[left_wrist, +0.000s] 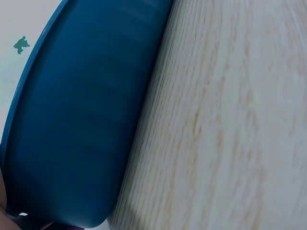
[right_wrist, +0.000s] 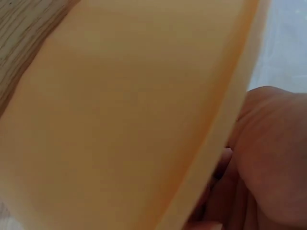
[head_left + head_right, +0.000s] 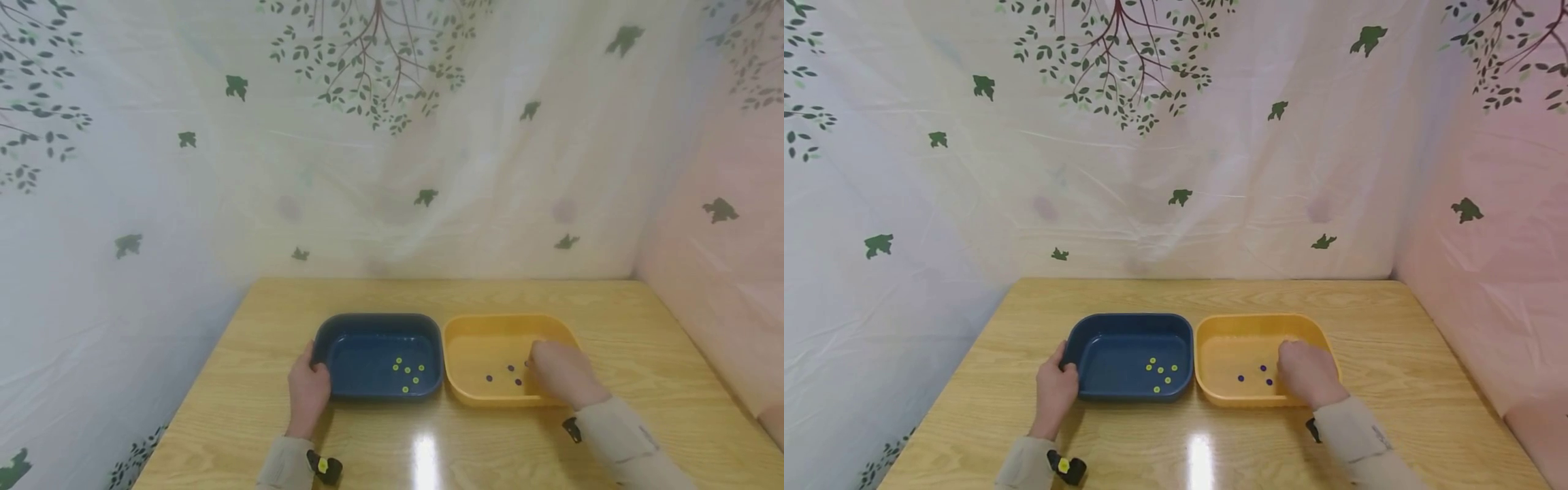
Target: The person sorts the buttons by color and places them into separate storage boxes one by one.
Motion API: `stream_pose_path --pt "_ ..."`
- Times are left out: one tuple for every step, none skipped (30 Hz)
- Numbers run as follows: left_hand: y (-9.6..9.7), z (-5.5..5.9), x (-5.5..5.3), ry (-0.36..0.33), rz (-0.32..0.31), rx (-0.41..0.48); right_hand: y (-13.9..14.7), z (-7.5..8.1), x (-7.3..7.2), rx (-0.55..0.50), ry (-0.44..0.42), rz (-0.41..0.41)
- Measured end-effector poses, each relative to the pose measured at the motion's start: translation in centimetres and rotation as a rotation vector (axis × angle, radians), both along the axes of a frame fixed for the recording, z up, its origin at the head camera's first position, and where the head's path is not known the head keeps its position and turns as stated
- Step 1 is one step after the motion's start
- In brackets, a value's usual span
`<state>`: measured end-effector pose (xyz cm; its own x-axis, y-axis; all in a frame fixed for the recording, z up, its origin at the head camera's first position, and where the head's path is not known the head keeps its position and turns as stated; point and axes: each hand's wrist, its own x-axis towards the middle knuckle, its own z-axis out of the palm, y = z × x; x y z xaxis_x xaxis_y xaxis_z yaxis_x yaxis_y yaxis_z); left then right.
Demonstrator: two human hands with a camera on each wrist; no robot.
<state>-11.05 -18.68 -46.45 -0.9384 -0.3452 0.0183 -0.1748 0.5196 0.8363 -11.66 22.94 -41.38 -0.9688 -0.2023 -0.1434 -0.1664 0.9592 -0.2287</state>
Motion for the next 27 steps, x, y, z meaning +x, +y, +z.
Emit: stream_pose_path --pt "0.0 0.03 0.0 0.001 0.0 0.002 -0.01 -0.06 -0.04 0.003 -0.003 -0.005" --pt "0.0 0.04 0.0 0.003 0.0 0.003 -0.03 -0.09 -0.07 0.005 -0.006 -0.01" --pt "0.0 0.07 0.01 0.004 -0.001 0.004 -0.04 -0.12 -0.11 0.006 -0.01 -0.015" --pt "0.01 0.08 0.02 0.004 -0.001 0.005 -0.04 -0.13 -0.13 0.007 -0.014 -0.021" --pt "0.01 0.09 0.02 0.004 -0.002 0.005 -0.05 -0.11 -0.13 0.008 -0.014 -0.021" --pt "0.02 0.08 0.02 0.003 -0.001 0.005 -0.05 -0.11 -0.13 0.007 -0.015 -0.023" --pt "0.03 0.07 0.02 0.002 0.0 0.007 -0.05 -0.11 -0.11 0.006 -0.014 -0.024" --pt "0.04 0.05 0.01 0.0 0.0 0.008 -0.06 -0.13 -0.08 0.005 -0.014 -0.025" --pt "0.07 0.09 0.02 -0.005 0.0 0.012 -0.06 -0.15 -0.05 0.002 -0.012 -0.026" --pt "0.07 0.09 0.01 -0.009 0.001 0.016 -0.07 -0.17 -0.02 -0.002 -0.008 -0.026" --pt "0.08 0.09 0.0 -0.012 0.001 0.021 -0.06 -0.19 0.0 -0.007 -0.005 -0.026" --pt "0.08 0.08 -0.02 -0.016 0.001 0.024 -0.06 -0.23 0.01 -0.009 -0.003 -0.027" --pt "0.08 0.08 -0.01 -0.016 0.002 0.025 -0.05 -0.23 0.0 -0.012 -0.002 -0.028" --pt "0.07 0.09 -0.02 -0.017 0.001 0.025 -0.05 -0.25 -0.01 -0.013 -0.002 -0.027" --pt "0.07 0.11 0.0 -0.017 0.001 0.025 -0.04 -0.25 -0.02 -0.014 -0.001 -0.026" --pt "0.07 0.11 0.01 -0.015 0.001 0.024 -0.02 -0.28 -0.03 -0.013 -0.003 -0.026" --pt "0.07 0.12 0.04 -0.012 0.001 0.022 0.0 -0.3 -0.03 -0.014 -0.006 -0.028" --pt "0.07 0.12 0.05 -0.013 0.003 0.02 0.02 -0.36 -0.04 -0.011 -0.007 -0.028" --pt "0.06 0.14 0.06 -0.01 0.002 0.017 0.03 -0.4 -0.06 -0.011 -0.01 -0.028" --pt "0.05 0.15 0.07 -0.011 0.002 0.018 0.04 -0.45 -0.05 -0.007 -0.012 -0.031" --pt "0.06 0.15 0.09 -0.01 0.001 0.017 0.04 -0.49 -0.05 -0.007 -0.014 -0.035" --pt "0.06 0.16 0.09 -0.011 0.001 0.016 0.06 -0.53 -0.07 -0.008 -0.015 -0.037" --pt "0.04 0.15 0.08 -0.011 0.001 0.013 0.06 -0.57 -0.08 -0.011 -0.014 -0.038" --pt "0.03 0.15 0.06 -0.009 0.001 0.013 0.07 -0.6 -0.09 -0.01 -0.012 -0.038" --pt "0.02 0.16 0.07 -0.006 -0.001 0.011 0.07 -0.61 -0.09 -0.011 -0.01 -0.038" --pt "0.02 0.13 0.06 -0.006 -0.002 0.01 0.06 -0.63 -0.09 -0.01 -0.005 -0.038" --pt "0.01 0.1 0.06 -0.005 -0.001 0.007 0.07 -0.65 -0.09 -0.012 0.001 -0.035"
